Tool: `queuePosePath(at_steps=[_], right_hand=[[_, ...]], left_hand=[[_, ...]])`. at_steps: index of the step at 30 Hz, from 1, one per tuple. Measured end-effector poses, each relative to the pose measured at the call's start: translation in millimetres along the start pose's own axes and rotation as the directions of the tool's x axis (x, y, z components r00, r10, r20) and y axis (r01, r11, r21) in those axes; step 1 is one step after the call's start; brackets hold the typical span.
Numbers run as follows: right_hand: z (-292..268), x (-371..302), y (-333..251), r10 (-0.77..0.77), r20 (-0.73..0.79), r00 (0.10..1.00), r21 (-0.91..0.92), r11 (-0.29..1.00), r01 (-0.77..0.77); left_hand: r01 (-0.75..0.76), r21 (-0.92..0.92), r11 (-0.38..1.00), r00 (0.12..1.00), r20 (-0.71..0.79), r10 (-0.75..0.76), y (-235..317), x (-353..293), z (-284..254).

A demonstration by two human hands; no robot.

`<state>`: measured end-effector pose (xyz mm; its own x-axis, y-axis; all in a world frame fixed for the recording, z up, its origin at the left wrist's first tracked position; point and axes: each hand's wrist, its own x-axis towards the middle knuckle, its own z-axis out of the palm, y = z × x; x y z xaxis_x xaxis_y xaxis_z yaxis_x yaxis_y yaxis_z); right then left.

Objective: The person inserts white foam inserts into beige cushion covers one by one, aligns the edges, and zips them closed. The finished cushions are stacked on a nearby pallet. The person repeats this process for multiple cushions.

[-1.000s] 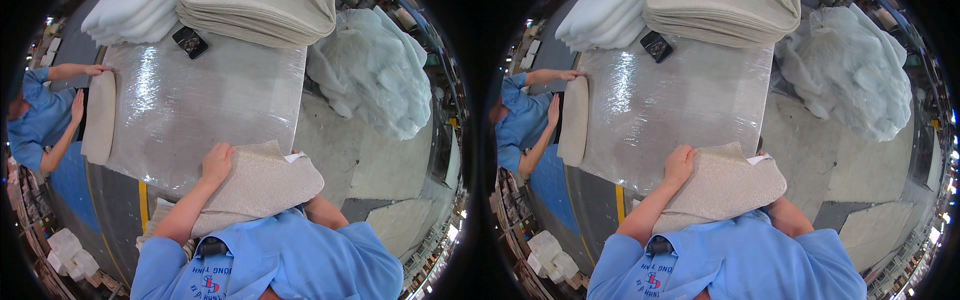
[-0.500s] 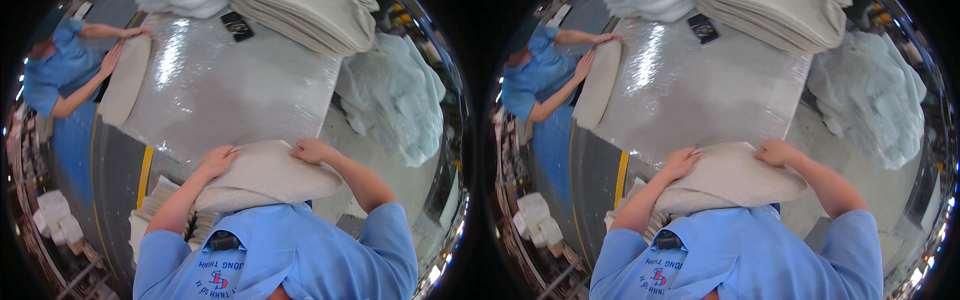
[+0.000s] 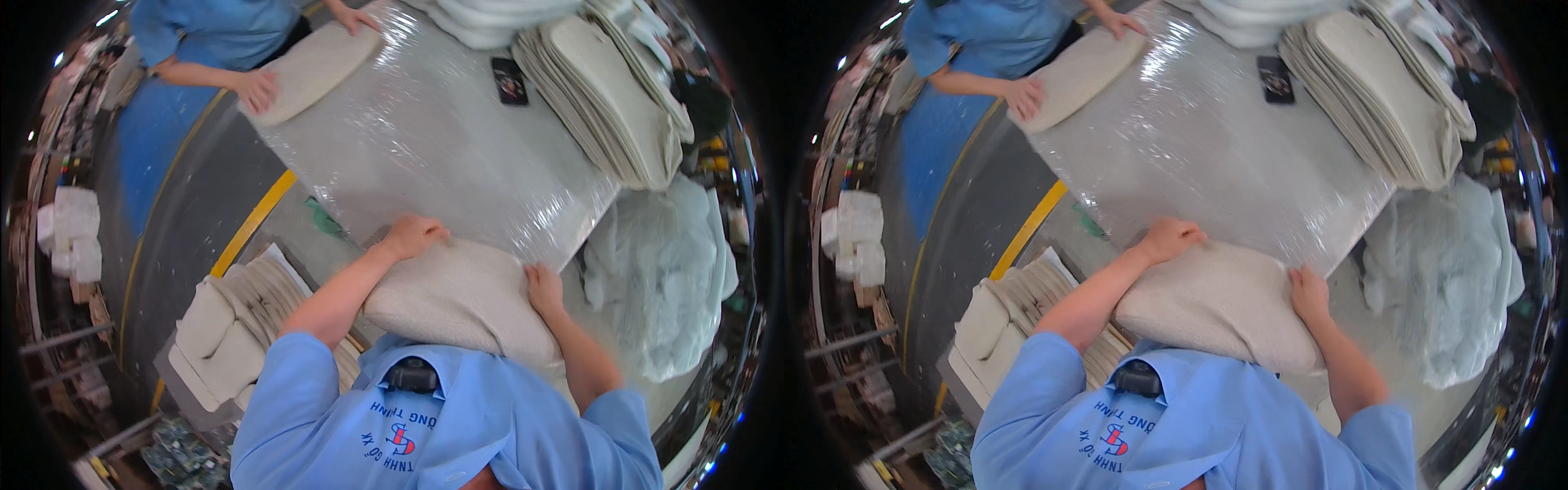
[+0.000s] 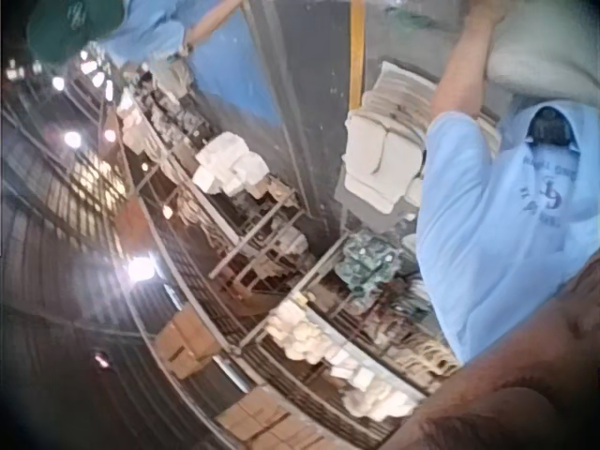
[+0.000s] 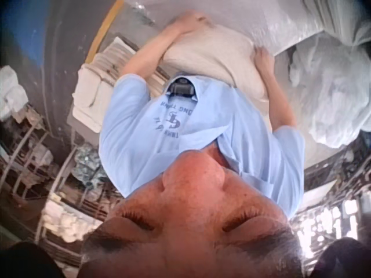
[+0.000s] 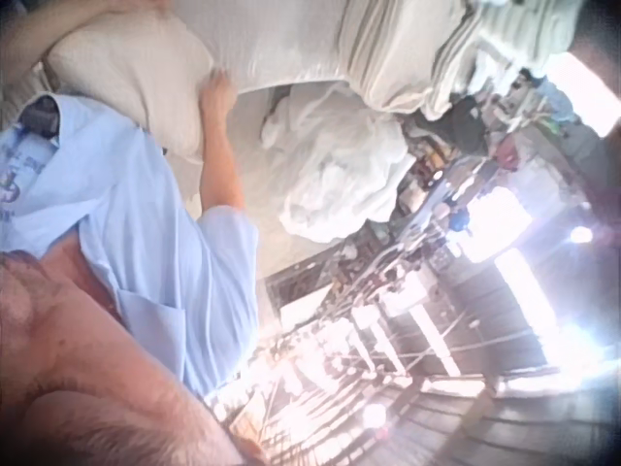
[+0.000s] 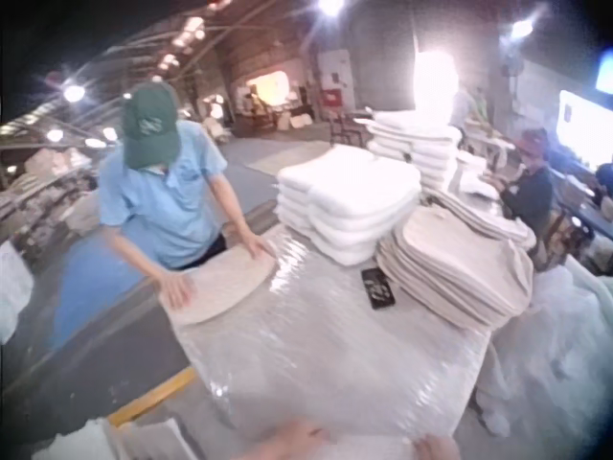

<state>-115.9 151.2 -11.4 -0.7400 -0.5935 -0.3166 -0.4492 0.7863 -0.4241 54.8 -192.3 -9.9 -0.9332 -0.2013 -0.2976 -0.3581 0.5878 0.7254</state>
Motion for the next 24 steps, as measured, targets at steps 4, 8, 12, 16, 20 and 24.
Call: queuePosePath(at_steps=[4,8,12,16,20,24], right_hand=[[-12.3,-12.3,1.4,0.036,0.250,0.968,0.192,0.978,-0.086],[0.2,-7.1,-19.0,-0.019,0.140,0.990,0.064,0.998,0.011],[7.2,-12.0,-17.5,0.079,0.069,0.994,0.014,0.997,-0.080],[-7.3,-3.6,-72.2,0.107,0.272,0.956,0.071,0.989,-0.131],[-4.3,-7.3,-81.0,-0.010,0.332,0.943,0.258,0.963,-0.081],[7.0,-14.3,-53.5,-0.068,0.167,0.984,0.813,0.574,-0.098]], left_hand=[[0.032,-0.582,0.812,0.733,-0.539,-0.415,-37.8,-72.5,-41.0],[0.536,-0.389,0.749,0.777,-0.118,-0.618,-62.4,-185.8,-13.4],[0.245,-0.609,0.754,0.956,0.022,-0.294,0.4,-204.2,64.0],[0.042,-0.826,0.562,0.902,-0.210,-0.376,29.5,-156.7,101.9],[0.046,-0.966,0.252,0.867,-0.086,-0.491,70.5,-84.0,89.8],[-0.181,-0.870,0.459,0.920,-0.314,-0.232,134.2,-20.7,58.5]])
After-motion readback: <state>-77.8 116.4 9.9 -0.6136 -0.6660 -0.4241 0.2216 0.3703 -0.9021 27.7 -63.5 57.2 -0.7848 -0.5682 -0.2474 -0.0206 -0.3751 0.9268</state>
